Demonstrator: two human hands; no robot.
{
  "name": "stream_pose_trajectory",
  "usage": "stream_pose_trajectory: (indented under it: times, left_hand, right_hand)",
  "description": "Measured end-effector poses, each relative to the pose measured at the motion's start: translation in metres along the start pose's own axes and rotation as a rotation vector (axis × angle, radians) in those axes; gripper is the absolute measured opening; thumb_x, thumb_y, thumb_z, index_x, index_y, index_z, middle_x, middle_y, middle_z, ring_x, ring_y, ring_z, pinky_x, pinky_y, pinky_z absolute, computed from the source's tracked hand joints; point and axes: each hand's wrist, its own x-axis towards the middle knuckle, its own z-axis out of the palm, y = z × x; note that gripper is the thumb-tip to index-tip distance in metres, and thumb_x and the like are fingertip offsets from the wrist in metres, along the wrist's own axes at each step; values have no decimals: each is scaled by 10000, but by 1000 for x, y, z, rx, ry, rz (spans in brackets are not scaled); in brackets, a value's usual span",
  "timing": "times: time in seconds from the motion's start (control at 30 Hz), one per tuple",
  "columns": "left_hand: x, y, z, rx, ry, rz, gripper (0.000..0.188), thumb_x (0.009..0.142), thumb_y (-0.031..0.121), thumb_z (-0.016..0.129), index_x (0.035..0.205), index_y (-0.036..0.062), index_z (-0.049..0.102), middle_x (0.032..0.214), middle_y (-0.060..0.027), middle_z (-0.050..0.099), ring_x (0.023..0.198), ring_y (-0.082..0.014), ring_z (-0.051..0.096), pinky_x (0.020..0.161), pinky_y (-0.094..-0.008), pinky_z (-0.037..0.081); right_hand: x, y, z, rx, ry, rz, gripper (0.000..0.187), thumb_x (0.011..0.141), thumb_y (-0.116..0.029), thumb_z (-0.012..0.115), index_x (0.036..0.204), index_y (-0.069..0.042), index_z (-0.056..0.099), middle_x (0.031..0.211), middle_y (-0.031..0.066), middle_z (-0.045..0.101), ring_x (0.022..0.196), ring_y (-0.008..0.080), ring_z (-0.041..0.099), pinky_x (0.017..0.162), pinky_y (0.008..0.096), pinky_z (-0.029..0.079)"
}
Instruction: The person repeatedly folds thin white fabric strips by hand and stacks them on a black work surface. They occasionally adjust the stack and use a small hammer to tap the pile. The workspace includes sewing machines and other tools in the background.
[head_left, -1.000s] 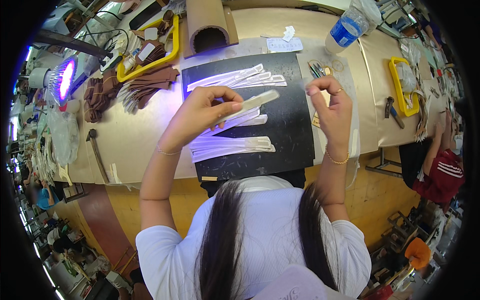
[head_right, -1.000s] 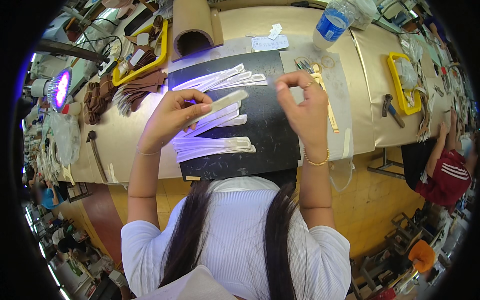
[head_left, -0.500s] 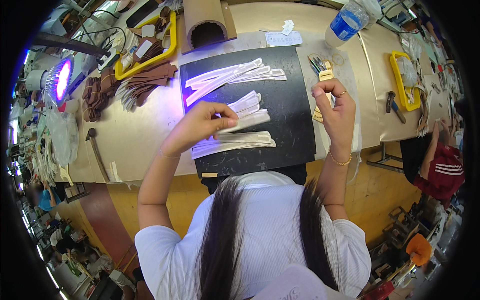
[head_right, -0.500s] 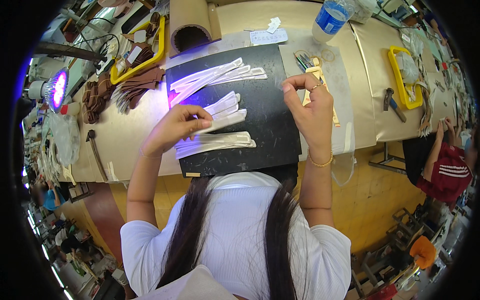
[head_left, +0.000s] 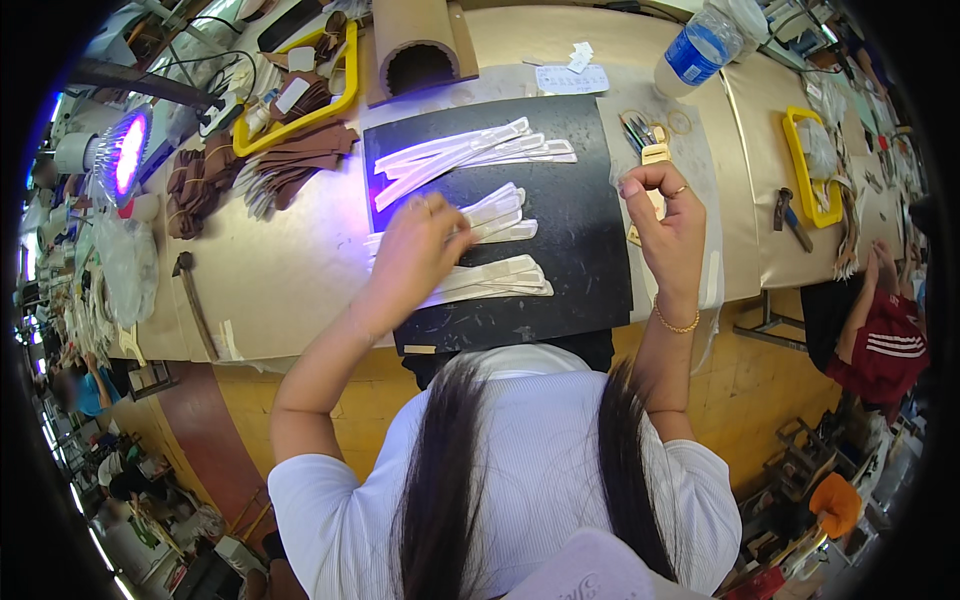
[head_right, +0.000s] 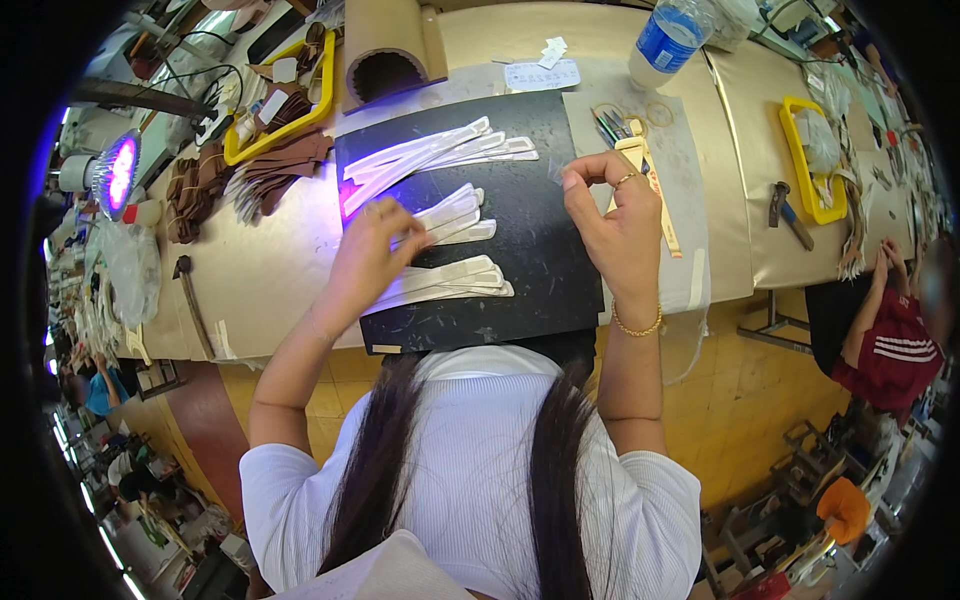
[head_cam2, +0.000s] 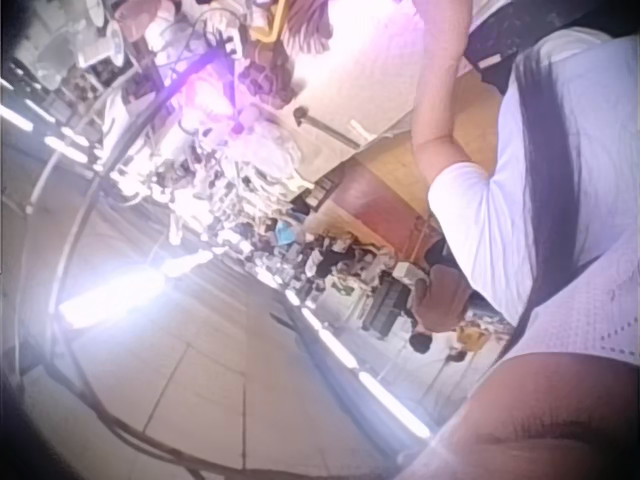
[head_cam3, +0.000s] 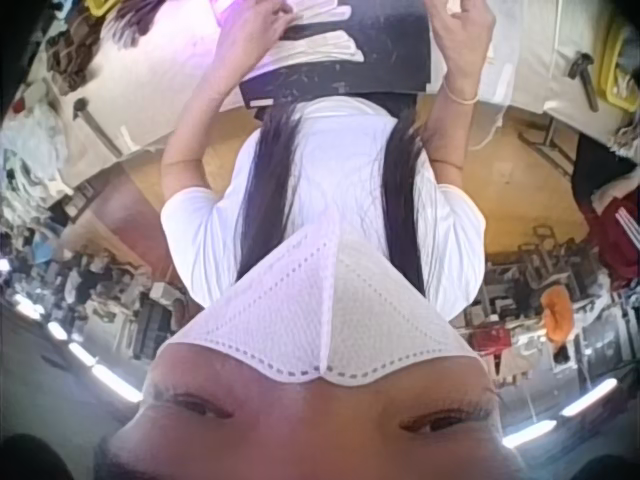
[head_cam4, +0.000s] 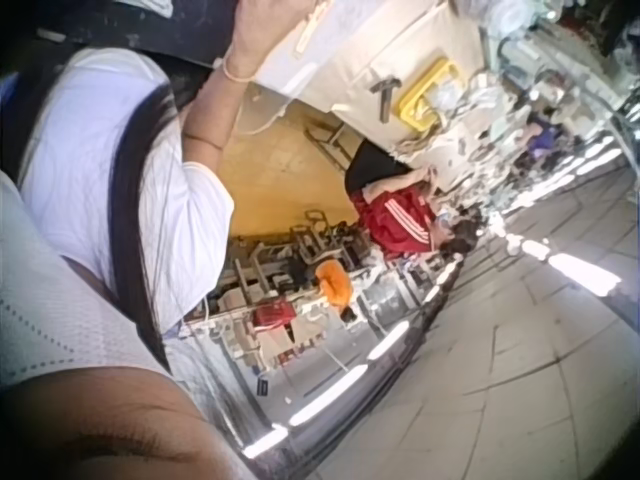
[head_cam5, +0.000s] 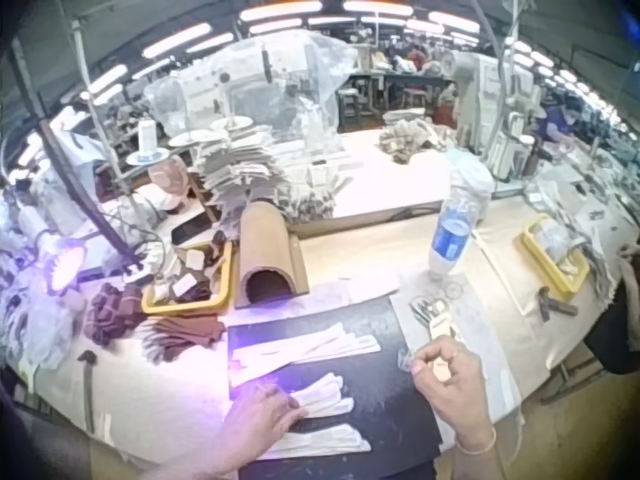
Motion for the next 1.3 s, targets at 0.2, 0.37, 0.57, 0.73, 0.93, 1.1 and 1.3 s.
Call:
stream_pose_trajectory:
  times: [0.2,0.37,0.57,0.73,0.93,1.1,1.3]
  left_hand:
    - [66,-38,17,128,240,6,225,856,212,701,1017,54,716,995,-131,618,961,-329,578,848,-426,464]
    - [71,-38,16,138,269,15,215,834,177,728,1015,63,713,963,-117,645,922,-316,617,818,-404,496]
    - [64,-11,-8,-616,42,-226,190,870,134,718,1009,6,706,841,-65,708,723,-141,631,665,-288,485]
    - [51,30,-32,-863,-11,-232,190,893,130,722,995,-28,696,859,-19,683,747,-54,584,664,-212,461]
    - [44,41,-41,-771,20,-193,156,898,112,716,971,-25,696,845,2,667,735,-35,558,642,-192,440]
    - [42,43,-41,-592,81,-86,170,865,130,721,962,-9,710,794,-47,687,658,-80,587,601,-238,455]
    - [38,53,-46,-390,148,58,138,848,100,705,938,-3,696,817,-92,668,695,-169,606,608,-286,462]
  right_hand:
    - [1,-7,4,-69,6,-32,89,847,-59,673,857,29,662,788,70,662,753,153,608,721,277,480]
    - [4,-7,2,-79,8,-8,68,832,-61,680,839,3,657,772,65,656,727,160,612,743,307,457]
    - [11,-5,45,-578,145,-463,109,774,-102,732,810,-94,629,775,26,612,742,197,594,823,362,374]
    - [10,-24,71,-541,96,-574,132,758,-104,748,833,-112,639,809,6,621,772,184,601,860,383,368]
    - [8,-32,68,-535,41,-569,95,807,-113,739,874,-109,672,827,5,642,787,161,613,887,382,359]
    - [8,-33,66,-547,36,-592,74,827,-124,728,878,-108,677,828,-1,645,790,155,614,897,390,357]
    - [9,-36,64,-565,1,-604,63,830,-132,716,873,-111,674,815,-13,632,768,154,605,907,410,351]
